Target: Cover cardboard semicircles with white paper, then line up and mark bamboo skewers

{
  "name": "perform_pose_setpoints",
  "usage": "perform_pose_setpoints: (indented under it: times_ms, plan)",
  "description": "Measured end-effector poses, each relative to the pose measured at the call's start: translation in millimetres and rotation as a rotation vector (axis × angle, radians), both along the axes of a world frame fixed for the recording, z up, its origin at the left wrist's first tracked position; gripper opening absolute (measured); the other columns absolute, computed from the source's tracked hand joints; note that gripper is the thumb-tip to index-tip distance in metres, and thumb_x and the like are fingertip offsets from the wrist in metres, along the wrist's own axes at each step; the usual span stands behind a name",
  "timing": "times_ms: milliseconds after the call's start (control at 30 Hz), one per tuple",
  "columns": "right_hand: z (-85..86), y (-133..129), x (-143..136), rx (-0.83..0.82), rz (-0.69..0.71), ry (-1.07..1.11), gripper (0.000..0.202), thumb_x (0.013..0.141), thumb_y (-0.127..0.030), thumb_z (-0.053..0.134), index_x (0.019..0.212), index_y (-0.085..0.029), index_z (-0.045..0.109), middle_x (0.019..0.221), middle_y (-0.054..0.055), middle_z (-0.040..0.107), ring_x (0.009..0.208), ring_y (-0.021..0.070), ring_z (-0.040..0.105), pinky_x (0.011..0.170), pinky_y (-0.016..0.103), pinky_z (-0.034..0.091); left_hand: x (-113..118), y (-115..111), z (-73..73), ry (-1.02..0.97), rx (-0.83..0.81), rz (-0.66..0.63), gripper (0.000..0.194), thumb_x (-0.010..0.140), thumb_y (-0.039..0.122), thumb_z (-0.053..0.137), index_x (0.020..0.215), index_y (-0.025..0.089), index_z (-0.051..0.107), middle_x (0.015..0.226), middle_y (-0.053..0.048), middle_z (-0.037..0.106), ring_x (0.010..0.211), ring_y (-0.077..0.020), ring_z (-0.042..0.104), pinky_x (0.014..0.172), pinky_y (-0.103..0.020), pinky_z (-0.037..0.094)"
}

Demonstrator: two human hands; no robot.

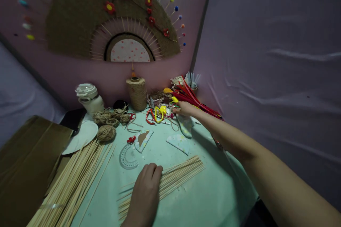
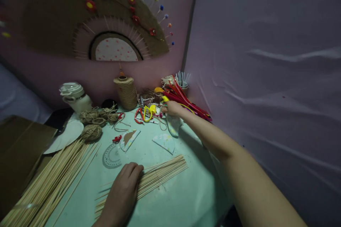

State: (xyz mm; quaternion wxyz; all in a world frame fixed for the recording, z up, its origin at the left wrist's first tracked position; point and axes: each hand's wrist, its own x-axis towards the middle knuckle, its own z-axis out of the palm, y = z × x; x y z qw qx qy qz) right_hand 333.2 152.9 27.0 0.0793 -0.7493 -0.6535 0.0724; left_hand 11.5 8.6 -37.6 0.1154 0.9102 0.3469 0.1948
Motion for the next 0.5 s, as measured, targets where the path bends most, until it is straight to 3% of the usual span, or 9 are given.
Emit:
perform_pose_setpoints:
  times_ms: [100,233,333,500]
  plan:
    - [-8.3,-16,13,0.026,0.058,0.031,0.06,0.076,-0.042,0.073,0.126,-0.013,0.055,0.122,0.017,0.063,0.107,0.0285,0.06,0.086,0.033,0.046,1,0,-2.5,-0.009,0.017,-0.006,0.022,0.087,0.003,0.048,0.1,0.017,0.059,0.091,-0.005,0.059,0.084,-0.0189,0.055,0.074,-0.033,0.047]
    - [-18.6,-26,-11,0.02,0.208,0.089,0.049,0.08,-0.034,0.069,0.125,-0.017,0.057,0.112,0.009,0.069,0.097,0.021,0.064,0.083,0.028,0.046,2,0,-2.6,-0.017,0.037,0.002,0.024,0.086,0.001,0.048,0.098,0.018,0.06,0.091,-0.005,0.059,0.083,-0.0189,0.056,0.074,-0.033,0.047]
    - [-15.8,-26,-22,0.003,0.292,0.114,0.046,0.084,-0.031,0.065,0.128,-0.027,0.056,0.109,0.002,0.071,0.092,0.0152,0.065,0.081,0.022,0.045,2,1,-0.4,-0.009,0.03,0.008,0.026,0.085,-0.001,0.046,0.097,0.017,0.06,0.09,-0.005,0.059,0.083,-0.0189,0.056,0.074,-0.033,0.047]
    - [-6.7,-25,10,0.02,0.109,-0.03,0.04,0.093,-0.031,0.048,0.128,-0.013,0.055,0.123,0.016,0.063,0.108,0.0252,0.06,0.089,0.03,0.042,2,0,1.7,0.016,-0.005,0.006,0.026,0.086,0.0,0.044,0.098,0.017,0.059,0.091,-0.006,0.058,0.084,-0.0196,0.054,0.075,-0.034,0.047]
